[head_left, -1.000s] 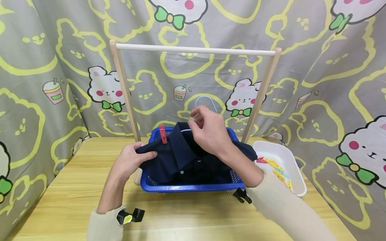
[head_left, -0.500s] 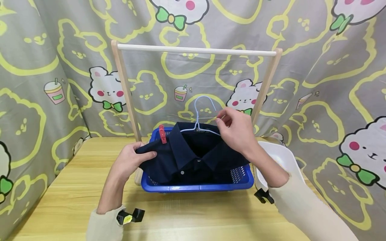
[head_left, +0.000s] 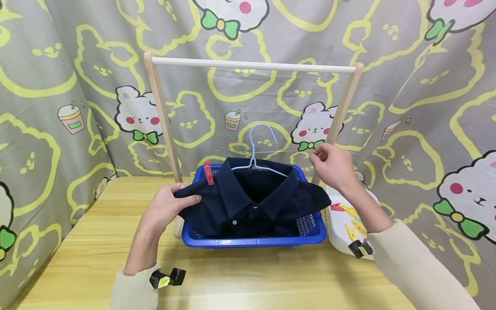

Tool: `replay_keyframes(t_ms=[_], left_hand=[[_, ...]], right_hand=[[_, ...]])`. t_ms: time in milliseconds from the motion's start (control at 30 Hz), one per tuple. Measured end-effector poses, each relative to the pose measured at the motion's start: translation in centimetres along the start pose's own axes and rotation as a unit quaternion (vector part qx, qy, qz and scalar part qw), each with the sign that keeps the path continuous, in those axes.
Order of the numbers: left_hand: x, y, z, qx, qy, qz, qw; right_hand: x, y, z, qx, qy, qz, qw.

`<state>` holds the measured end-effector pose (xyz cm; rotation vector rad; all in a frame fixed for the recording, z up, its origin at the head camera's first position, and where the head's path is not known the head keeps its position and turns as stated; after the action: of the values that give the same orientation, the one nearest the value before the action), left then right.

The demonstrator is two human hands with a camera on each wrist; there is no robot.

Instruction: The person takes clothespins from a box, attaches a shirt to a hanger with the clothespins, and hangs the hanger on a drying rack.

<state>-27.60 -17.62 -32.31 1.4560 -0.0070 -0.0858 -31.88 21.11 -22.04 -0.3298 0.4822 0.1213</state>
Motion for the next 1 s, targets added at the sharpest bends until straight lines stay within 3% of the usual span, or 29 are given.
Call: replay_keyframes(t_ms=[367,533,833,1000], left_hand=[[-0.1,-0.1,0.1,0.002,-0.002,-0.002,1.0],[-0.1,-0.1,0.0,0.004,-0.003,-0.001,1.0],[-0.2,0.0,0.0,-0.004,0.0,0.002,1.0],[-0.1,0.0,0.1,-0.012,0.0,0.004,0.9999]], right_hand=[[0.9,7.0,-2.3,0.062,-0.027,-0.043,0.997],[2.0,9.7,-4.3,0.091,-0.094,-0.05,0.99],[4.2,13.1,-7.8,0.162,-0.218,-0.038,0.962],[6.1,14.6,-9.4,0.168,-0.294,-0.068,0.939]])
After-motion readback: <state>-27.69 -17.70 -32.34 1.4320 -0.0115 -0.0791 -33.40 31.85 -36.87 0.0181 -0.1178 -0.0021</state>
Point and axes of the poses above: each hand's wrist, its own x-axis away from the middle knuckle, its own z-axis out of the back of the hand, y = z × x, the point moved 8 cm from there along -x, towards the middle knuckle, and after that the axes turned 13 degrees about x, right-handed, at the moved point
